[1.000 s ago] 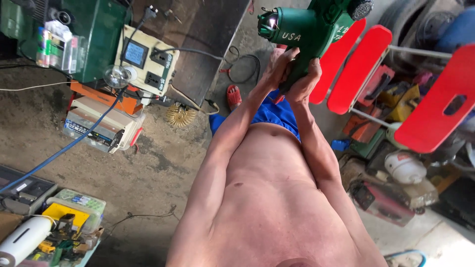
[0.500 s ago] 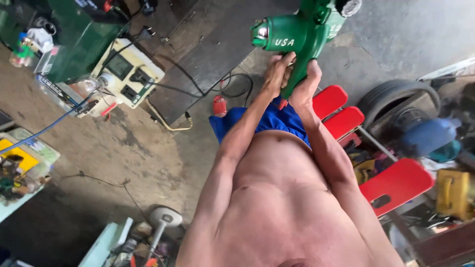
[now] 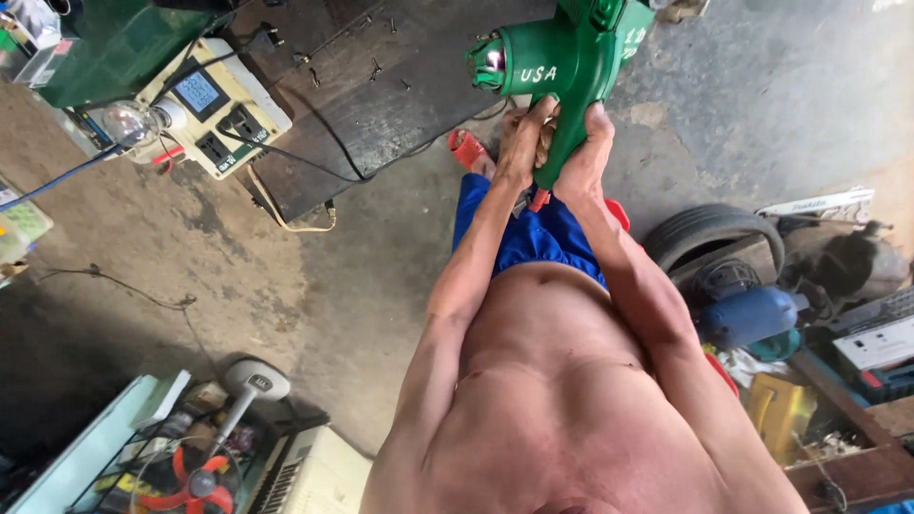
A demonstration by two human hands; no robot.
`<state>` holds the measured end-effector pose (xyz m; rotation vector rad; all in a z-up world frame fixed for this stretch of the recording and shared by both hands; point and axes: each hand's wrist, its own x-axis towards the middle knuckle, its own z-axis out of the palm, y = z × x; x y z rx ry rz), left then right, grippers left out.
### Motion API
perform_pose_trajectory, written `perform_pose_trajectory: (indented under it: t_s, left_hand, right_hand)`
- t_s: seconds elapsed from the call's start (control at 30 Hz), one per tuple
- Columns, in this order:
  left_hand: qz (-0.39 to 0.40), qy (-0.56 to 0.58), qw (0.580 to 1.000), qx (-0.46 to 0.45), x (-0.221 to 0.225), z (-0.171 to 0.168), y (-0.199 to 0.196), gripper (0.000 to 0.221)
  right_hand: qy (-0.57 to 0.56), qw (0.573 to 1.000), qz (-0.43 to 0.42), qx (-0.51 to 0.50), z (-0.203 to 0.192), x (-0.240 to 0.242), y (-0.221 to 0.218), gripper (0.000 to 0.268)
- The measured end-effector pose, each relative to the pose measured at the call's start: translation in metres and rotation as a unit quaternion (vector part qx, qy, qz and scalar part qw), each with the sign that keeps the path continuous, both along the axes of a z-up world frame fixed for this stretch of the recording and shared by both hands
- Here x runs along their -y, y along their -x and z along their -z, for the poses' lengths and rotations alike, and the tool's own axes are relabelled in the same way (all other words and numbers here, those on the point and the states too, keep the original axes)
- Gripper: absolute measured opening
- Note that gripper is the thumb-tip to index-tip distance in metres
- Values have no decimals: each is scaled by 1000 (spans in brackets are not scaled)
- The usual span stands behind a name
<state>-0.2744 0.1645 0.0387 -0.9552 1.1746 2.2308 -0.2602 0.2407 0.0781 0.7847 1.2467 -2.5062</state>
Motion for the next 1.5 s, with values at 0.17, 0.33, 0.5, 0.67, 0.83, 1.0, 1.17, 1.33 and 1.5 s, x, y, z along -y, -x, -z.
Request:
perform_pose_trajectory:
  t_s: [0.17, 0.33, 0.5, 0.67, 0.83, 1.0, 1.17, 1.33, 1.5]
  left_hand:
    - [13, -14, 998, -68, 7, 5, -3, 31]
    - [46, 88, 987, -129, 13, -1, -9, 54]
    - [39, 302, 869, -391, 9, -28, -11, 43]
    - [76, 273, 884, -371, -1, -1, 13, 63]
    - [55, 211, 908, -356, 4, 20, 20, 57]
    - [-62, 46, 908, -412, 10, 50, 24, 46]
    - [-34, 128, 898, -419, 18, 59, 17, 40]
    - [3, 221, 885, -410, 22, 45, 9, 31]
    - [63, 320, 861, -391, 19, 9, 5, 21]
  right_hand:
    - [-70, 993, 18, -98, -1, 9, -1, 62]
    - [-134, 980, 85, -121, 17, 2, 18, 34]
    - [-460, 858, -3, -229, 33, -16, 42, 28]
    - [-413, 878, 2, -242, 50, -13, 47, 32]
    - [-419, 865, 27, -275, 69, -3, 43, 61]
    - [-299, 881, 39, -365, 69, 9, 48, 68]
    - [-238, 884, 58, -399, 77, 18, 37, 63]
    - [-221, 893, 74, -386, 94, 29, 14, 68]
    - [-133, 897, 120, -403, 105, 38, 3, 49]
